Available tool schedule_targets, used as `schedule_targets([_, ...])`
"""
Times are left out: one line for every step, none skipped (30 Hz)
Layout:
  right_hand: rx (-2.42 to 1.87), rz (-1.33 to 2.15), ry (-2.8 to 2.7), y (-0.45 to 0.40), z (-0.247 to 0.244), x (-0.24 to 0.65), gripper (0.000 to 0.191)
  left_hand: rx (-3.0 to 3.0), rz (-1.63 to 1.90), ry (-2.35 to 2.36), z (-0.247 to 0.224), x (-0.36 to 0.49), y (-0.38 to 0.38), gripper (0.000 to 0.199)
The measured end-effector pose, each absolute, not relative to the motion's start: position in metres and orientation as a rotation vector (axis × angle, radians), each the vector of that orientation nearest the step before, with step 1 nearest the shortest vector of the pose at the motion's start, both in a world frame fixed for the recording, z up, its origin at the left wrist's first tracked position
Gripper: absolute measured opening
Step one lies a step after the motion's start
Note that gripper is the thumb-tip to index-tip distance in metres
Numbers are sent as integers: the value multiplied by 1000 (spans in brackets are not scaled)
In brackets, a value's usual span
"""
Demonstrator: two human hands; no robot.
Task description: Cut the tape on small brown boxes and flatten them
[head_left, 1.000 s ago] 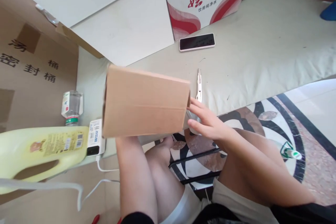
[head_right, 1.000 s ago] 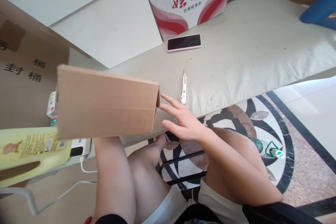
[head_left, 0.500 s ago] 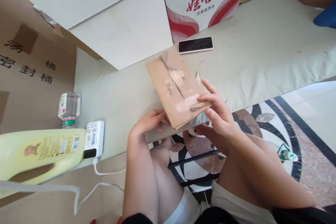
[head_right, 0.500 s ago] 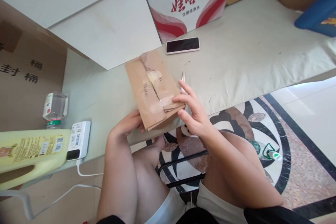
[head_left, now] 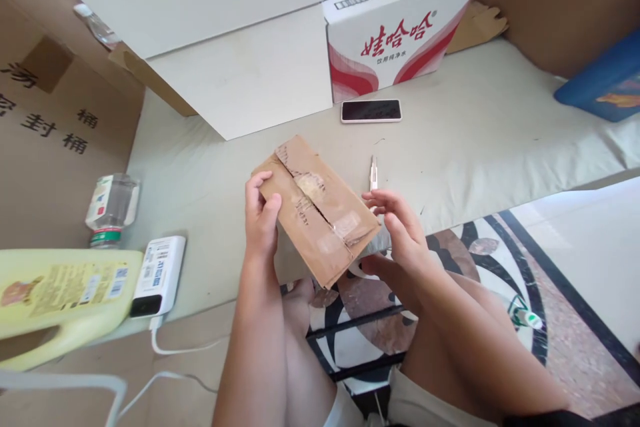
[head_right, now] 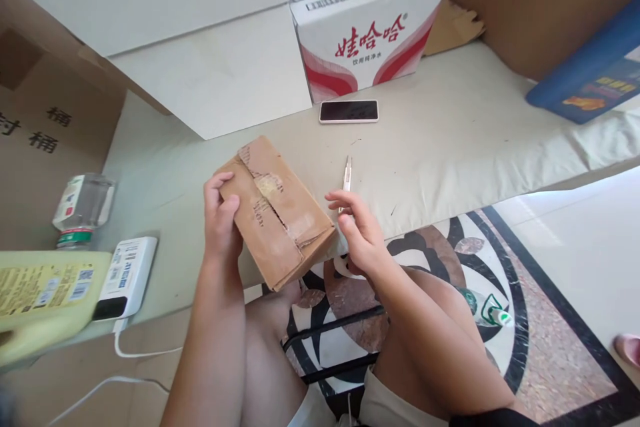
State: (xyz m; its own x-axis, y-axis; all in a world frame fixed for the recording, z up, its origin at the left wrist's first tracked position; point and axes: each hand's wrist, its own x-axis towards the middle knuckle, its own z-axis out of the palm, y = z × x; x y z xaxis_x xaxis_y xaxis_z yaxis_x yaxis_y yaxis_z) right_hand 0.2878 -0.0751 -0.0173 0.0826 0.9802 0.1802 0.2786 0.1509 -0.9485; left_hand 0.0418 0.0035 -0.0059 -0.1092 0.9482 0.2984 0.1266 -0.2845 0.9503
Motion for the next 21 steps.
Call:
schedule_targets([-1454, 796, -1386, -72, -18, 289, 40, 1450, 1485, 1243, -5, 42, 4, 45])
schedule_targets([-1578, 725, -1416, -68, -19, 290, 41, 1447, 1490, 1249, -4, 43, 4, 44])
schedule_targets([-1693, 656, -1488, -65, -20, 291, 42, 1442, 1492, 1253, -3, 43, 4, 43])
schedule_targets([-1797, 591, -1584, -63, -21, 292, 43, 1435, 1490, 1258, -3, 44, 3, 41])
schedule_targets([-1877, 532, -1682, -61, -22, 294, 44, 1427, 1489, 1260, -2, 44, 3, 40])
schedule_targets([-1938, 481, -1759, -59, -23, 295, 42, 1420, 1491, 1260, -2, 45, 3, 39])
schedule_targets([-1980, 441, -1807, -58, -24, 296, 40, 1414, 1496, 1259, -2, 46, 3, 38])
schedule_targets([-2015, 416, -1825, -57, -25, 298, 37, 1412, 1501, 1255, -1, 47, 3, 38])
schedule_targets([-2049, 410, -1817, -55, -25, 299, 34, 1411, 1504, 1251, -1, 47, 3, 38])
schedule_targets([-2087, 419, -1789, -54, -26, 300, 33, 1410, 1505, 1251, 0, 48, 2, 38])
schedule_targets([-2126, 436, -1748, -53, -26, 302, 34, 1410, 1504, 1256, 0, 49, 2, 39])
schedule_targets([-2161, 457, -1705, -52, -26, 304, 37, 1408, 1502, 1265, 1, 51, 2, 39])
schedule_targets([-2195, 484, -1662, -51, -25, 305, 39, 1402, 1503, 1276, 1, 52, 1, 38])
schedule_targets([-2224, 512, -1624, -50, -25, 307, 37, 1394, 1508, 1287, 2, 54, 1, 37])
schedule_targets([-2242, 530, -1599, -49, -24, 309, 32, 1386, 1515, 1299, 2, 55, 1, 36])
schedule_targets([-2246, 530, -1586, -49, -24, 311, 26, 1381, 1522, 1309, 1, 57, 2, 35])
schedule_targets([-2241, 513, -1583, -49, -23, 314, 21, 1380, 1529, 1319, 0, 60, 2, 35])
schedule_targets([-2232, 483, -1580, -50, -22, 316, 18, 1388, 1538, 1330, -1, 62, 3, 35])
schedule_targets([-2224, 448, -1570, -50, -21, 318, 17, 1404, 1548, 1346, -2, 65, 4, 35])
schedule_targets([-2218, 419, -1547, -51, -20, 320, 17, 1426, 1564, 1366, -3, 67, 4, 36])
schedule_targets([-2219, 404, -1510, -53, -19, 322, 18, 1456, 1583, 1384, -3, 69, 3, 36])
